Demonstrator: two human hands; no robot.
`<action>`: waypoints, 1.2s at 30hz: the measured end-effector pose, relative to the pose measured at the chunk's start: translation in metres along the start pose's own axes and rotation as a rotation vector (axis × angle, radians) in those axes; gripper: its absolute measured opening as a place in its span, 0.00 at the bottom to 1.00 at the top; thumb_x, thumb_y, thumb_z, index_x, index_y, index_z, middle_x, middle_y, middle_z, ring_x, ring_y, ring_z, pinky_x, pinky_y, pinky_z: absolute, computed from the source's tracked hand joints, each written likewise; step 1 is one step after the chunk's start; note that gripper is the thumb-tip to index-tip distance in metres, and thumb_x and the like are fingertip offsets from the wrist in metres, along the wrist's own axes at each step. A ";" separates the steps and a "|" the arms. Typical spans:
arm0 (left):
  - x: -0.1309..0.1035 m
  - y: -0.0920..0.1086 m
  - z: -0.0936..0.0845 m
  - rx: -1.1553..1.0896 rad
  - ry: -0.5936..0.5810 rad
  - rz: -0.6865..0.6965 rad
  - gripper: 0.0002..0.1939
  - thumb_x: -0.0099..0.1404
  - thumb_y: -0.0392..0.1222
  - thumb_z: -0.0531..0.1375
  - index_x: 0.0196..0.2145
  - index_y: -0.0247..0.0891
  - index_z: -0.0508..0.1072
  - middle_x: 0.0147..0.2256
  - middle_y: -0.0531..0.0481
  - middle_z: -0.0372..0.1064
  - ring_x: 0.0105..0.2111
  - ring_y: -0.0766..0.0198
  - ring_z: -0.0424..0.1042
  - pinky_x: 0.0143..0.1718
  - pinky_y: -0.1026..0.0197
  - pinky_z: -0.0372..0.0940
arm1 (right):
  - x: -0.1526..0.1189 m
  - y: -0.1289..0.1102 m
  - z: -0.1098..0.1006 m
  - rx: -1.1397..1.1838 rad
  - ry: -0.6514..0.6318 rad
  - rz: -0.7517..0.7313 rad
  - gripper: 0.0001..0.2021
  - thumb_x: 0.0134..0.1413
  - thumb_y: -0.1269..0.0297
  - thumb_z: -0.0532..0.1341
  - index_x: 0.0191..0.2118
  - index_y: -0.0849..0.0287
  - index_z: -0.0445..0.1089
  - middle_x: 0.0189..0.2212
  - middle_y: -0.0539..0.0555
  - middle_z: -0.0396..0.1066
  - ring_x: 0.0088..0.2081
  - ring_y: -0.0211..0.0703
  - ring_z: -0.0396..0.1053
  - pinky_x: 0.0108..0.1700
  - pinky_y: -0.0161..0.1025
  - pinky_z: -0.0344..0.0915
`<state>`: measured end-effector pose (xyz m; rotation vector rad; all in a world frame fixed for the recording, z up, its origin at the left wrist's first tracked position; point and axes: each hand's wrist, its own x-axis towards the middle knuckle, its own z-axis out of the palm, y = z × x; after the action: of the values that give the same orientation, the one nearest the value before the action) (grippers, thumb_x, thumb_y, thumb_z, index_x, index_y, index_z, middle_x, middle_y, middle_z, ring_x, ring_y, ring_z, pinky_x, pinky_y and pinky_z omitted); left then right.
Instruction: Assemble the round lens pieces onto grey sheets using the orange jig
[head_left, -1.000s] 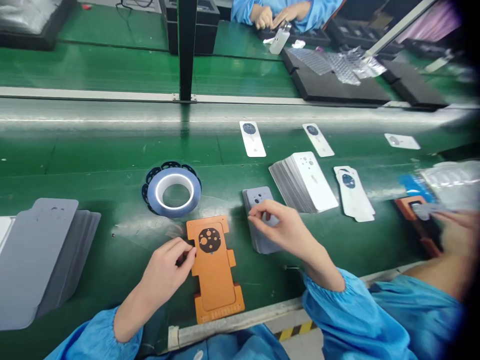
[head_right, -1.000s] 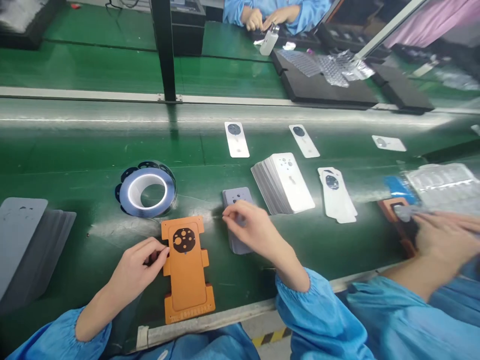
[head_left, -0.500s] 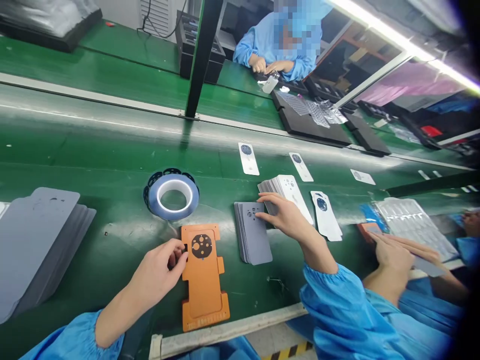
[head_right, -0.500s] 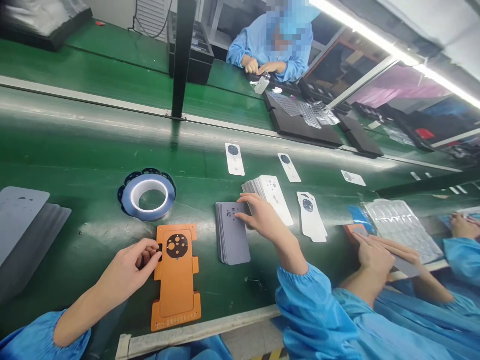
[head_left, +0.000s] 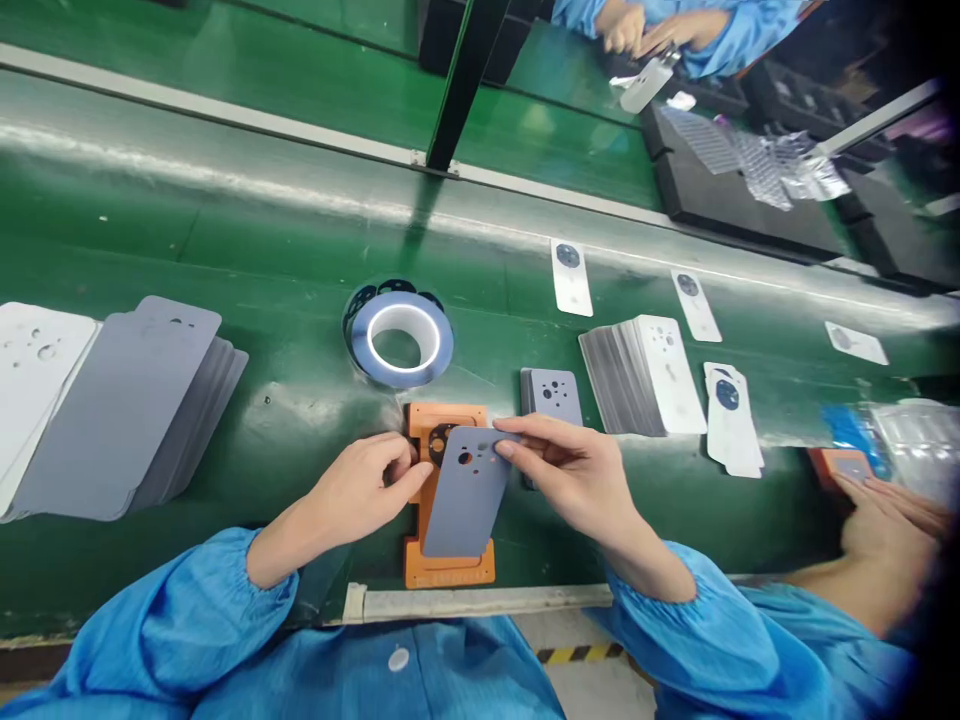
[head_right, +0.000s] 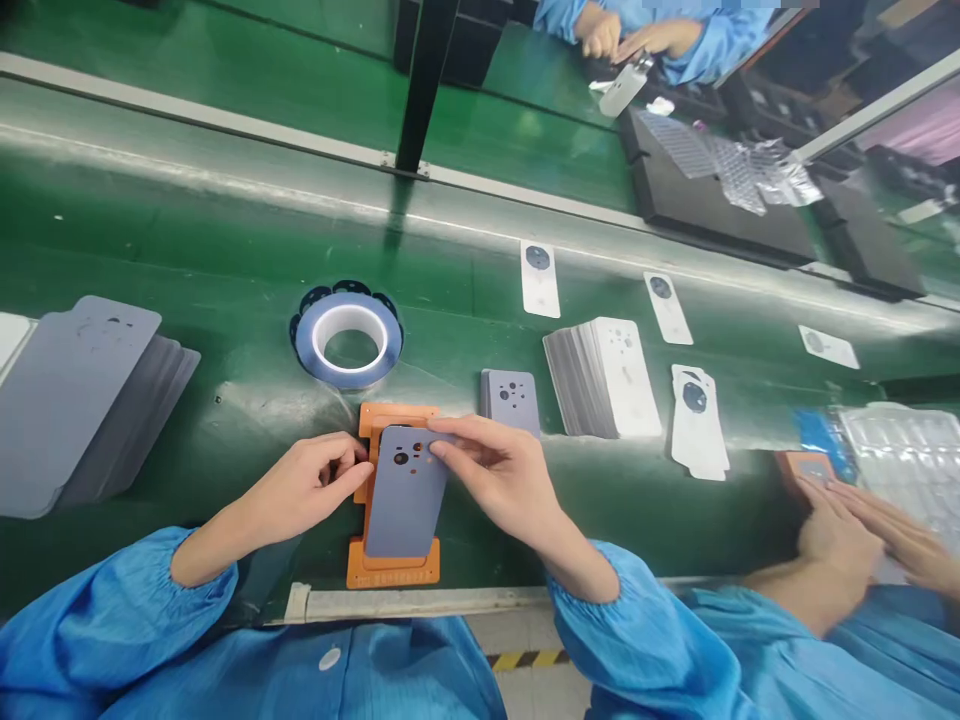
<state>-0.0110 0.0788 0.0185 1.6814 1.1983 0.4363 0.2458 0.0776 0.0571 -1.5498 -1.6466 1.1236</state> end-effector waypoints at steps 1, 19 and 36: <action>0.000 0.000 0.001 0.027 0.002 0.020 0.20 0.71 0.46 0.56 0.23 0.40 0.58 0.25 0.55 0.66 0.23 0.68 0.62 0.25 0.62 0.57 | 0.000 0.002 0.004 -0.004 -0.015 -0.013 0.10 0.62 0.57 0.67 0.46 0.52 0.82 0.38 0.55 0.81 0.33 0.46 0.78 0.34 0.42 0.80; 0.002 -0.003 0.009 0.086 0.020 0.032 0.23 0.72 0.49 0.56 0.22 0.39 0.58 0.25 0.55 0.63 0.24 0.67 0.61 0.26 0.61 0.53 | 0.001 0.023 0.017 -0.124 -0.018 -0.157 0.09 0.67 0.64 0.63 0.49 0.52 0.76 0.43 0.56 0.78 0.42 0.47 0.76 0.41 0.43 0.77; 0.001 -0.001 0.012 0.118 0.010 -0.013 0.22 0.69 0.46 0.60 0.23 0.38 0.53 0.26 0.57 0.60 0.25 0.69 0.59 0.27 0.62 0.50 | 0.003 0.033 0.029 -0.133 0.094 -0.266 0.09 0.64 0.69 0.64 0.48 0.53 0.76 0.41 0.53 0.79 0.38 0.42 0.78 0.37 0.37 0.79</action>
<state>-0.0020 0.0735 0.0114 1.7719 1.2630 0.3728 0.2360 0.0745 0.0145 -1.3896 -1.8298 0.8041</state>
